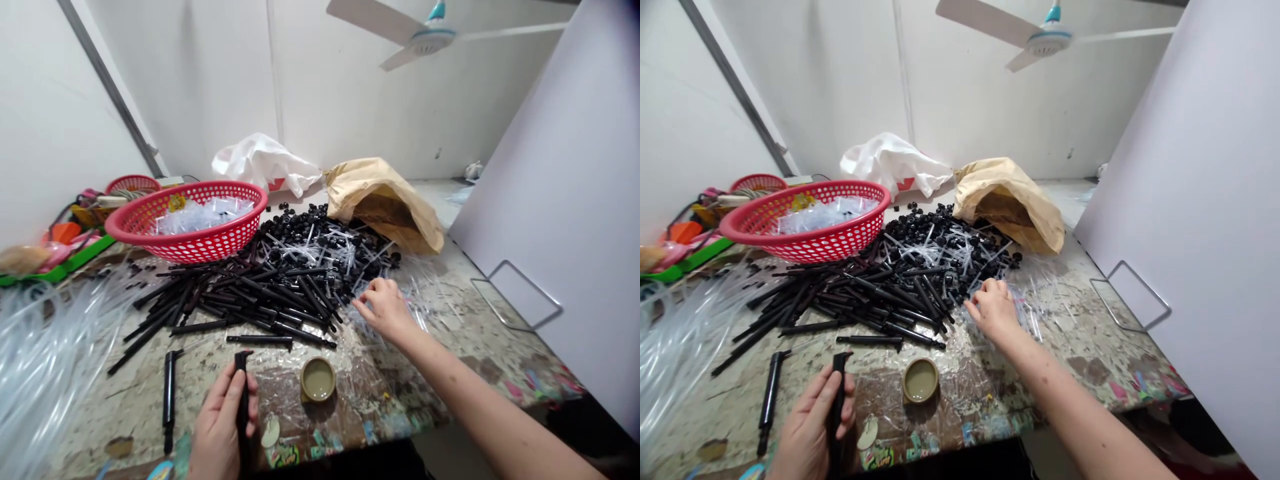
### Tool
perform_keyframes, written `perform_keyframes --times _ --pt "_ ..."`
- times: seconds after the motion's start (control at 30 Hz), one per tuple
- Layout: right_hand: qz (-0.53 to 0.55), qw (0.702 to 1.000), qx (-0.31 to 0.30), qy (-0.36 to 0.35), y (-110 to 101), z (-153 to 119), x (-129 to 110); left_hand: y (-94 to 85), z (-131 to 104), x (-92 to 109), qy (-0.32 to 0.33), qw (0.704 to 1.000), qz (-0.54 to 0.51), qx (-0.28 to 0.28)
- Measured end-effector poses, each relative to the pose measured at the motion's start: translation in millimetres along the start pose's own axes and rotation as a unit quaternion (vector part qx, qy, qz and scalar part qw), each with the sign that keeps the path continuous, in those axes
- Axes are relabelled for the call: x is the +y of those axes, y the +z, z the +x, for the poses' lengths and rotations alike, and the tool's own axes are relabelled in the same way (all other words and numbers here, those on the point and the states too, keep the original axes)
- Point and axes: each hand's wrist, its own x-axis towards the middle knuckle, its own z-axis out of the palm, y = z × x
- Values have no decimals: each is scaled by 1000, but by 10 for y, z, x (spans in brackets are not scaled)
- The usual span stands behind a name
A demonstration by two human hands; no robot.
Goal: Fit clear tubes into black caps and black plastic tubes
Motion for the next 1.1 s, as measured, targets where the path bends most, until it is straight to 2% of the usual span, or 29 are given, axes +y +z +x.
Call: perform_keyframes --times 0.13,0.3,0.43,0.5,0.6,0.67,0.73,0.8,0.83,0.93,1.1 --pt "-2 1000 6 8 159 27 -69 -14 4 -136 -23 999 20 -18" --pt "75 996 31 25 195 116 -81 -33 10 -108 -36 998 -12 -40" --pt "194 976 75 58 30 383 62 -59 -1 -99 -37 997 -21 -67" --pt "232 968 75 57 -106 491 76 -66 -12 -106 -30 996 -21 -78" --pt "325 944 33 34 -302 447 -55 -71 -28 -114 -13 995 -16 -99" --pt "356 934 -40 -8 -377 249 -216 -75 -36 -119 -4 994 -7 -113" --pt "326 934 -126 -68 -380 -36 -380 -78 -43 -124 3 992 6 -123" --pt "277 933 -178 -147 -319 -324 -508 -78 -51 -130 12 992 16 -126" --pt "245 934 -181 -186 -277 -446 -552 -75 -56 -132 16 992 19 -125" --pt "124 946 -137 -268 -186 -666 -633 -56 -70 -136 29 992 26 -122" --pt "5 944 -117 -309 -247 -697 -730 -35 -89 -132 35 989 53 -133"
